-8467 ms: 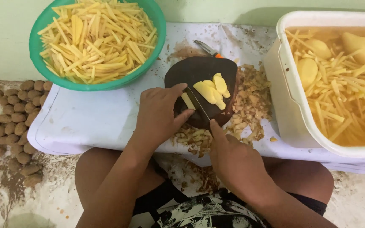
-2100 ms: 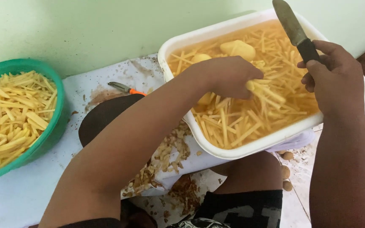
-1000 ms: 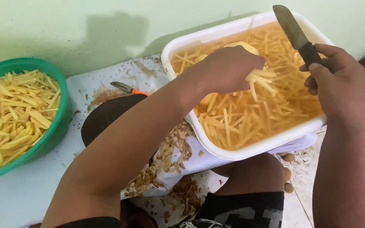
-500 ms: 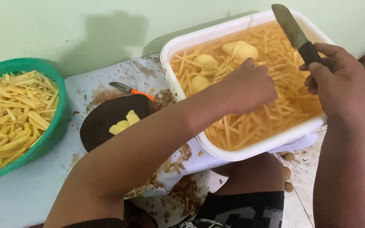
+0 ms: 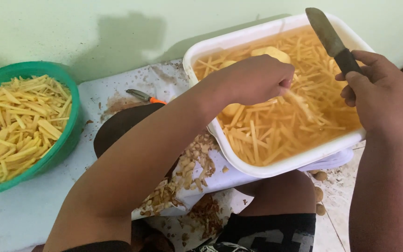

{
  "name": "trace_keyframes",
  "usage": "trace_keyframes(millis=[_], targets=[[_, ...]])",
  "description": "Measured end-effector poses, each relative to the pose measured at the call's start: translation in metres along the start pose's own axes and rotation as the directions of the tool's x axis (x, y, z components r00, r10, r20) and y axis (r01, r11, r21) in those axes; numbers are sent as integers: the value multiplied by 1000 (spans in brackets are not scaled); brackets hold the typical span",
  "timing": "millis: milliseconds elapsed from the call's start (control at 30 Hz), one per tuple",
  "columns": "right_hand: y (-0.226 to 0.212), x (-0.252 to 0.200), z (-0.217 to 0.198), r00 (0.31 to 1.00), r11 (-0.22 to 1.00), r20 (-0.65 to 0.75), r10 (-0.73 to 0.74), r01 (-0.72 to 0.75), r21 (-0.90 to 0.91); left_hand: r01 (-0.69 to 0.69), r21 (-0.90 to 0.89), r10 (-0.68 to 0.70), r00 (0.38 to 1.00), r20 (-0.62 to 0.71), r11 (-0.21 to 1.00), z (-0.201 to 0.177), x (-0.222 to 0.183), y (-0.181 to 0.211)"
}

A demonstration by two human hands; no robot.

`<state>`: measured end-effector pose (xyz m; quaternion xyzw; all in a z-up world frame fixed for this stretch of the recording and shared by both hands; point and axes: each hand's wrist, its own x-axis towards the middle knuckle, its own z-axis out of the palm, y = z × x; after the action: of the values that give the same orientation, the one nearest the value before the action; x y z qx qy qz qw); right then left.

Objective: A person is slicing peeled potatoes into thin strips on a cutting board and placing them into containers, including one filled with water.

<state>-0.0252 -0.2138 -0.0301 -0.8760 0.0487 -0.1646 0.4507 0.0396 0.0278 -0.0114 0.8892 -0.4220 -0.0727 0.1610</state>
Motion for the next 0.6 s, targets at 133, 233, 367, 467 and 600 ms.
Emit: trace_keyframes(millis=[133,233,367,467,600], targets=[[-10,-4,-1,999,999,0,34,-34,0,-54,-81,47,995,-84,995,2,-4,-3],[-4,-1,0,1000,1000,0,6,-6,29,-190,-129,160,964,-212,973,12,-2,-19],[7,4,0,1000,999,18,-7,6,48,-220,-67,199,951,-235,973,14,-1,-24],[4,3,0,999,998,21,-49,47,52,-96,-58,82,976,-202,994,12,-5,-18],[-19,-8,0,998,998,-4,57,-57,-20,-76,25,79,967,-241,997,17,-4,-27]])
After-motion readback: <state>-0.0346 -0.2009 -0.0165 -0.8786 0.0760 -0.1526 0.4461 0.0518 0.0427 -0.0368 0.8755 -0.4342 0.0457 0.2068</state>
